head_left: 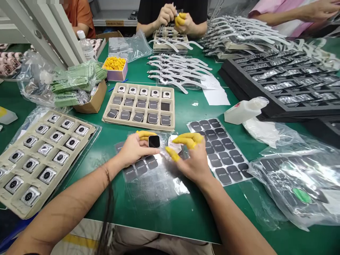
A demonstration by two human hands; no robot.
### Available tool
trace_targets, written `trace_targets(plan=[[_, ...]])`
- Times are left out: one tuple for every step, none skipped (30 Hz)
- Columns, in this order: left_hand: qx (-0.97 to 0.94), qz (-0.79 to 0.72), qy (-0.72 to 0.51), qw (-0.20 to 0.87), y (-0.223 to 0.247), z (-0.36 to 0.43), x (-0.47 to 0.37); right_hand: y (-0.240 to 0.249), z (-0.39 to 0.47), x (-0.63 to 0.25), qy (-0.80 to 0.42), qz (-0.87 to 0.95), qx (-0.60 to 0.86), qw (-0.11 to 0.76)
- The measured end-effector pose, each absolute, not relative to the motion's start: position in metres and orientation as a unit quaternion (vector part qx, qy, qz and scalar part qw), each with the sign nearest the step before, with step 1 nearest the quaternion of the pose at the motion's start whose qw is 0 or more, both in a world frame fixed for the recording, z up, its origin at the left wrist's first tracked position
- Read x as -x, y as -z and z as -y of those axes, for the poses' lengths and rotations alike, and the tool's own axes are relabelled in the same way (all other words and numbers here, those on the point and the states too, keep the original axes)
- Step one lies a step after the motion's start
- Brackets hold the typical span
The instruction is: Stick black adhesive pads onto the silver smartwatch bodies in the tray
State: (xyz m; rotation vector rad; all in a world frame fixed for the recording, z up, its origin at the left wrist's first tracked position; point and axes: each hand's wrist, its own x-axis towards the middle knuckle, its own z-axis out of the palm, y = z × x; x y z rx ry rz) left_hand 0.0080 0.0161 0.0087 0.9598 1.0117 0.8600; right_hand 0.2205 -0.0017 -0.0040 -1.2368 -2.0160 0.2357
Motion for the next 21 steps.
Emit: trace_targets(plan=[[-0.399,-0.434,-0.395,0.705,-0.009,-0.020,-0.005,0.003,0.003,-0.220,-0.130,0.819,0.429,0.358],[-0.372,-0.419,-0.408,0.721,-0.009,-0.024,-0.002,0.003,0.003,-0.219,-0.167,0.848,0.381,0.329],[-0.348,-0.409,-0.423,0.730,-0.009,-0.028,0.001,0.003,0.003,-0.216,-0.196,0.870,0.348,0.289],[-0.331,-0.404,-0.438,0.731,-0.008,-0.031,0.003,0.004,0.003,-0.212,-0.212,0.883,0.337,0.250],[-0.320,-0.403,-0.453,0.728,-0.007,-0.033,0.005,0.005,0.002,-0.209,-0.218,0.886,0.345,0.221],[-0.316,-0.404,-0.463,0.723,-0.006,-0.035,0.006,0.007,0.001,-0.206,-0.220,0.882,0.362,0.207],[-0.317,-0.406,-0.468,0.718,-0.005,-0.036,0.006,0.008,0.000,-0.203,-0.223,0.875,0.378,0.204],[-0.321,-0.409,-0.469,0.714,-0.005,-0.036,0.006,0.009,-0.001,-0.201,-0.227,0.867,0.391,0.208],[-0.324,-0.411,-0.467,0.713,-0.004,-0.035,0.006,0.009,-0.002,-0.199,-0.233,0.860,0.399,0.216],[-0.328,-0.410,-0.459,0.717,-0.004,-0.034,0.005,0.010,-0.002,-0.198,-0.239,0.853,0.406,0.226],[-0.332,-0.406,-0.448,0.724,-0.005,-0.032,0.004,0.011,-0.003,-0.198,-0.244,0.845,0.413,0.236],[-0.334,-0.402,-0.436,0.732,-0.005,-0.030,0.003,0.011,-0.003,-0.197,-0.247,0.839,0.418,0.245],[-0.338,-0.399,-0.424,0.740,-0.006,-0.028,0.002,0.012,-0.003,-0.197,-0.249,0.834,0.422,0.253],[-0.340,-0.399,-0.413,0.745,-0.006,-0.026,0.001,0.014,-0.003,-0.196,-0.248,0.831,0.423,0.263],[-0.342,-0.400,-0.405,0.748,-0.007,-0.025,0.001,0.015,-0.003,-0.196,-0.244,0.830,0.421,0.272],[-0.342,-0.403,-0.399,0.749,-0.008,-0.023,0.000,0.016,-0.003,-0.195,-0.236,0.831,0.416,0.283],[-0.343,-0.405,-0.396,0.750,-0.008,-0.023,0.000,0.018,-0.003,-0.194,-0.227,0.834,0.408,0.295],[-0.343,-0.407,-0.393,0.750,-0.009,-0.022,0.000,0.018,-0.003,-0.194,-0.218,0.836,0.399,0.307],[-0.343,-0.409,-0.392,0.749,-0.009,-0.022,0.000,0.017,-0.003,-0.193,-0.214,0.837,0.388,0.321],[-0.344,-0.411,-0.392,0.748,-0.009,-0.023,0.000,0.015,-0.002,-0.193,-0.217,0.838,0.372,0.337],[-0.346,-0.413,-0.393,0.745,-0.009,-0.024,0.000,0.012,-0.002,-0.194,-0.228,0.836,0.355,0.352]])
